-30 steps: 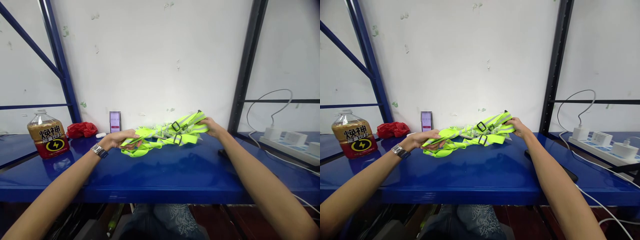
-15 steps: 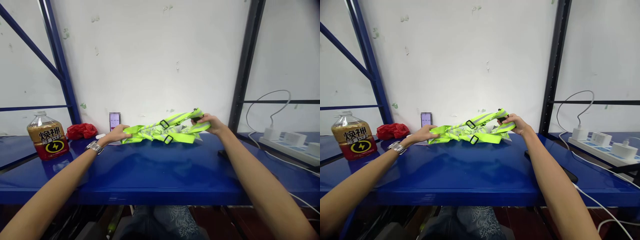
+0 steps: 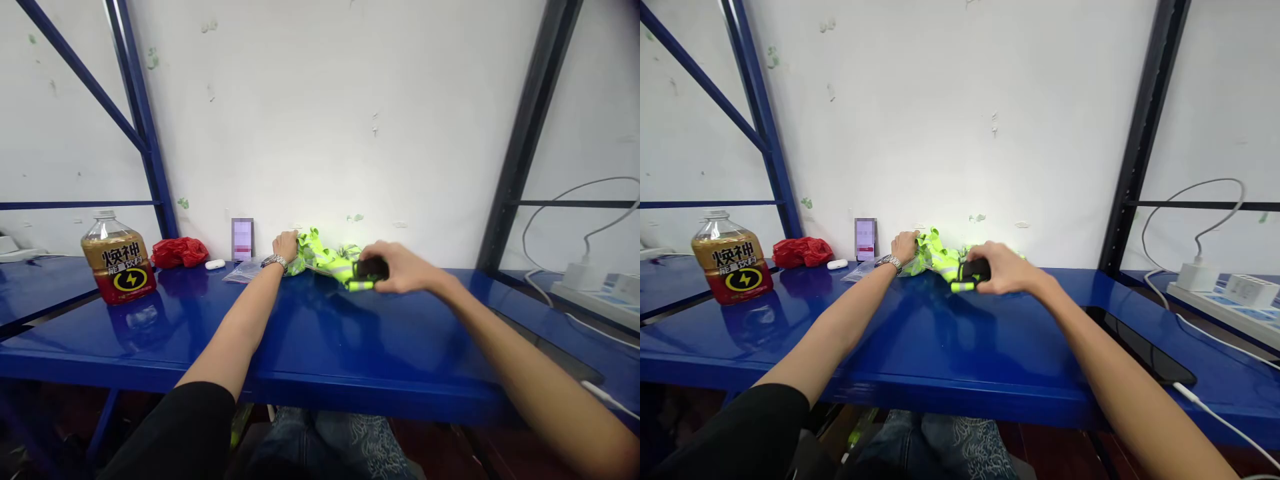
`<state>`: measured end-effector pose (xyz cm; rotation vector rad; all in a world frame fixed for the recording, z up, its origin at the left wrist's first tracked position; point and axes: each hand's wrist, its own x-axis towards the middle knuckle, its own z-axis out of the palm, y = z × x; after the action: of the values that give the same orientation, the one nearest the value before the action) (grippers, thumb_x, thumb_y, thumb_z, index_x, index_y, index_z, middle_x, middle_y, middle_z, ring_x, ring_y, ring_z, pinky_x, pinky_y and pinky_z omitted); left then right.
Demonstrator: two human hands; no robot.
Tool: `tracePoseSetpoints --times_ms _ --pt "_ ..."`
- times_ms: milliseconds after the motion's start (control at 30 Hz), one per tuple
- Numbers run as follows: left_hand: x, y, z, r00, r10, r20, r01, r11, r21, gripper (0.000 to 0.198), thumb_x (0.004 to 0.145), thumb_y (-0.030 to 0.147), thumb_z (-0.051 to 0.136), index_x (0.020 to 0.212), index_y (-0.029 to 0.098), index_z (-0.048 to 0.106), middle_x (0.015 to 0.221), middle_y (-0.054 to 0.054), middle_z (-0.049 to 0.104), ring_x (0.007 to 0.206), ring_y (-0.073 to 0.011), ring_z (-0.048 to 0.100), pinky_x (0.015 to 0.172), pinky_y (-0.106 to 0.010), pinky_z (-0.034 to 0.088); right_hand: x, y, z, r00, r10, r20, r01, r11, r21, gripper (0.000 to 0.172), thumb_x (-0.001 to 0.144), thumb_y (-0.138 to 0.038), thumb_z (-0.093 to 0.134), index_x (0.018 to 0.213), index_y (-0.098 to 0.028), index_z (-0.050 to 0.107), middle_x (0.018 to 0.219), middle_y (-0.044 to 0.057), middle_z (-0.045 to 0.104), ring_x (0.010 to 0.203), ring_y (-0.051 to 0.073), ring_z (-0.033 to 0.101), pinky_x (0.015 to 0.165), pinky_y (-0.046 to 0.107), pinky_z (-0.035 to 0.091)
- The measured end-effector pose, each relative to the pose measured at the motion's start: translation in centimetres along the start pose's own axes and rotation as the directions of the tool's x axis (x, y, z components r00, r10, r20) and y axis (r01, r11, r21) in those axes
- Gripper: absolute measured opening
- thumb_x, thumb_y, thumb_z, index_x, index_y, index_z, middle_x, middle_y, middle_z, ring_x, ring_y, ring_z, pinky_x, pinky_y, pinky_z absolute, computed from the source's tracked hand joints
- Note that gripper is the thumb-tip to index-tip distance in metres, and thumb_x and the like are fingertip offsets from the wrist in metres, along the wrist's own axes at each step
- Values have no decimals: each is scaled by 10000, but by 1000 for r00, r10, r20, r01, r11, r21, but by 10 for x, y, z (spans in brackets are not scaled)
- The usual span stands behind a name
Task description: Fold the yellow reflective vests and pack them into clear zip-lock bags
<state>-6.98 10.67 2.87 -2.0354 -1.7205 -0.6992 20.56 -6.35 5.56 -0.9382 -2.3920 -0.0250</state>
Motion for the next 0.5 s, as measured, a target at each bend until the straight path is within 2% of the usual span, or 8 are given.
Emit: tracePoseSetpoints --times_ms 67,133,233,333,433,500 --pt "3 -4 -3 997 63 53 -63 998 -12 312 895 199 454 1180 174 578 1060 -157 638 991 -268 599 819 -340 421 -1 -8 27 987 -41 153 52 996 -68 376 587 -245 683 948 -163 619 892 74 621 795 217 547 668 319 432" --pt "8 -9 -12 982 146 123 -143 989 -34 340 837 196 534 1171 190 597 1052 -132 662 999 -258 607 833 -318 426 -3 -15 53 965 -62 256 85 993 -82 384 612 -288 685 961 -154 600 887 91 598 817 233 533 671 328 433" --pt "16 -16 -28 942 245 227 -236 969 -68 433 737 198 627 1170 224 613 1065 -78 686 1018 -236 611 846 -270 432 -4 -22 78 965 -53 257 76 994 -81 393 668 -310 652 1012 -135 577 952 128 579 921 271 516 726 356 445" --pt "19 -19 -42 915 280 291 -272 960 -68 592 681 176 656 1263 231 561 1114 -85 680 1022 -248 616 870 -289 428 -2 -26 87 971 -25 239 48 995 -87 426 685 -325 649 1051 -121 574 1015 153 569 973 293 503 767 380 446" --pt "10 -11 -52 930 240 277 -246 969 -15 703 732 167 614 1404 177 409 1122 -176 657 1051 -325 589 925 -440 388 -1 -27 88 973 11 231 13 995 -103 427 691 -338 658 1051 -116 598 1020 157 570 978 298 507 766 377 444" --pt "-7 3 -61 959 236 158 -244 969 33 683 827 156 500 1468 125 268 1213 -244 582 1163 -373 500 968 -543 308 -1 -27 88 976 37 215 -9 992 -129 420 697 -340 660 1052 -120 616 1013 154 573 971 297 516 757 368 441"
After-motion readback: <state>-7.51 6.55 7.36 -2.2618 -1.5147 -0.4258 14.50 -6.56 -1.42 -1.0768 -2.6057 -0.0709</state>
